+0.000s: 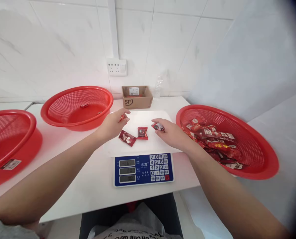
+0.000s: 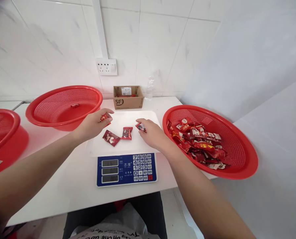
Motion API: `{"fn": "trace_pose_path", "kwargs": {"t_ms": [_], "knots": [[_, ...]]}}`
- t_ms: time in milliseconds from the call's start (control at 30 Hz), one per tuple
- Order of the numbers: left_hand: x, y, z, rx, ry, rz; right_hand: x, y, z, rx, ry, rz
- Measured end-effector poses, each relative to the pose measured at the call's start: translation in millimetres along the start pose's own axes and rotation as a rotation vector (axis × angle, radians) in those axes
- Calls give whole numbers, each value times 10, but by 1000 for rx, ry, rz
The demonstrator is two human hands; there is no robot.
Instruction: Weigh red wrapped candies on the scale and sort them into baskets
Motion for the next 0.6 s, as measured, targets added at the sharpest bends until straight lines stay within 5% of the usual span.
{"fn": "trace_pose_path", "kwargs": {"t_ms": [333, 600], "knots": [[-215, -94, 82, 190, -32, 15, -84, -78, 128, -58, -43, -33], [-125, 47, 261, 66, -111, 90, -155, -159, 190, -125, -46, -91]]}}
Point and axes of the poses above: each hand's wrist, its own x-axis towards the middle knuckle, its own z-axis out of the palm, y = z × x, the point moved 8 cm from there along x, towards the middle knuckle, and after that the axes turned 7 degrees about -z, right-handed, at the moved point
